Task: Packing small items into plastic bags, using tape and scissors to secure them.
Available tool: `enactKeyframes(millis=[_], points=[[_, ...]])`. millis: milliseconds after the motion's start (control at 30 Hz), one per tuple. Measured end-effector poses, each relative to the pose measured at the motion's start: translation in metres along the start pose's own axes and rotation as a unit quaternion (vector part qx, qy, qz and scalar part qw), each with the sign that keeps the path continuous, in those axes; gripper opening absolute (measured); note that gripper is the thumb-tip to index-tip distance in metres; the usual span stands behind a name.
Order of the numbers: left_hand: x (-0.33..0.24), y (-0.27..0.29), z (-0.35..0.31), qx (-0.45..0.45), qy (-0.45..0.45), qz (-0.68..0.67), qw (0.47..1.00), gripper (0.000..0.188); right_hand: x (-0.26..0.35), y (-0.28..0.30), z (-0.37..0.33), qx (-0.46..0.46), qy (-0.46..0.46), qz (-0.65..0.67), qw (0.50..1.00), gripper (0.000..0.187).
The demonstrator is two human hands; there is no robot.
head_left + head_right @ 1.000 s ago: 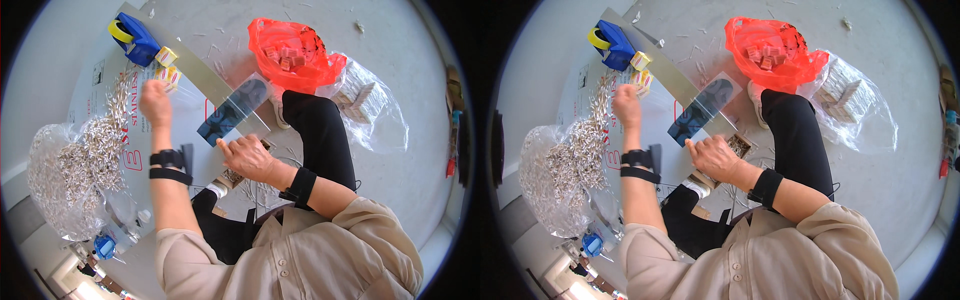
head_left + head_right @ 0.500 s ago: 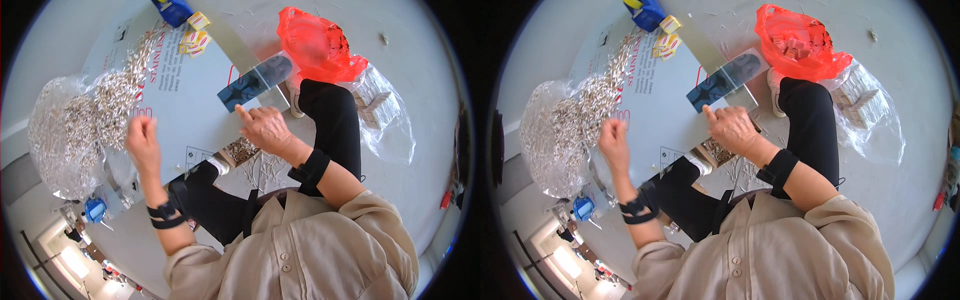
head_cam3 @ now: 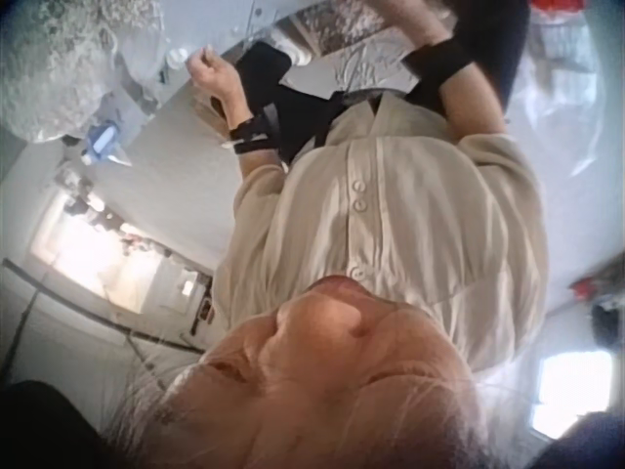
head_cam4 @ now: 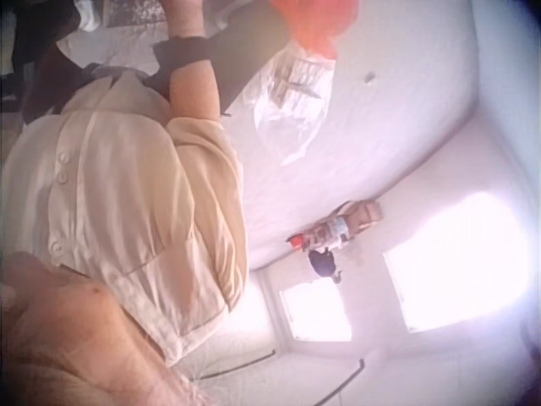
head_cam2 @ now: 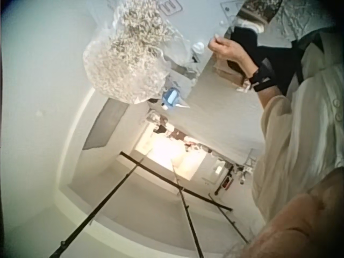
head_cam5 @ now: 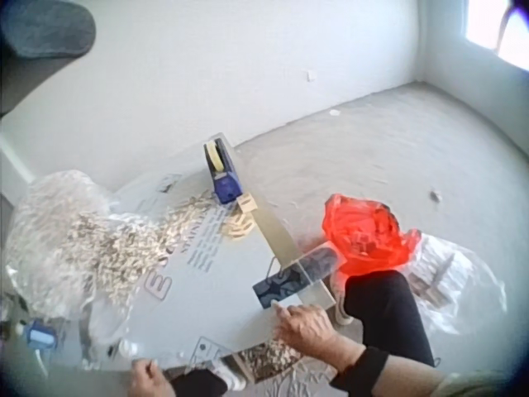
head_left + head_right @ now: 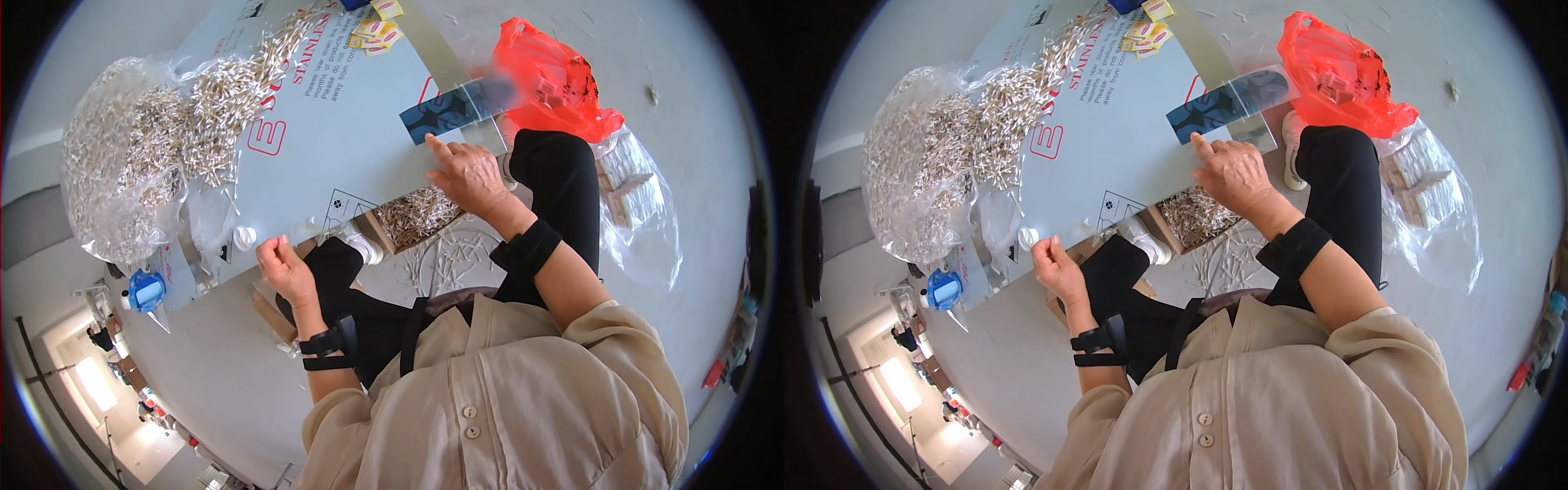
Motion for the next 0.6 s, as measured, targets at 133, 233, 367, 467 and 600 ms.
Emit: enactKeyframes(millis=[133, 233, 367, 467, 600], points=[[-0.008, -0.028, -0.017, 0.083, -0.039, -0.017, 0.996, 0.011, 0.0, 0.0, 0.0, -0.002, 0.003, -0.007, 1.0, 0.051], [-0.018, -0.041, -0.019, 0.139, -0.087, -0.031, 0.986, 0.011, -0.001, 0.001, 0.001, 0.0, 0.004, 0.003, 1.0, 0.051], [-0.031, -0.048, -0.025, 0.22, -0.138, -0.012, 0.966, 0.015, -0.003, 0.001, 0.0, -0.006, -0.009, -0.004, 1.0, 0.052], [-0.031, -0.046, -0.035, 0.285, -0.143, 0.039, 0.947, 0.023, -0.002, -0.004, 0.0, 0.005, -0.012, 0.006, 1.0, 0.056], [-0.044, -0.04, -0.048, 0.345, -0.196, 0.089, 0.913, 0.039, -0.006, -0.007, -0.002, 0.008, -0.017, 0.003, 1.0, 0.057]])
Point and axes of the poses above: each hand's wrist, its own z-axis towards the middle knuckle, its own y-axis out of the back of the hand, x = y × z, the point moved 8 cm from there along z, towards the middle knuckle, and after that the axes turned 1 degree about -x, right-handed, at the moved point
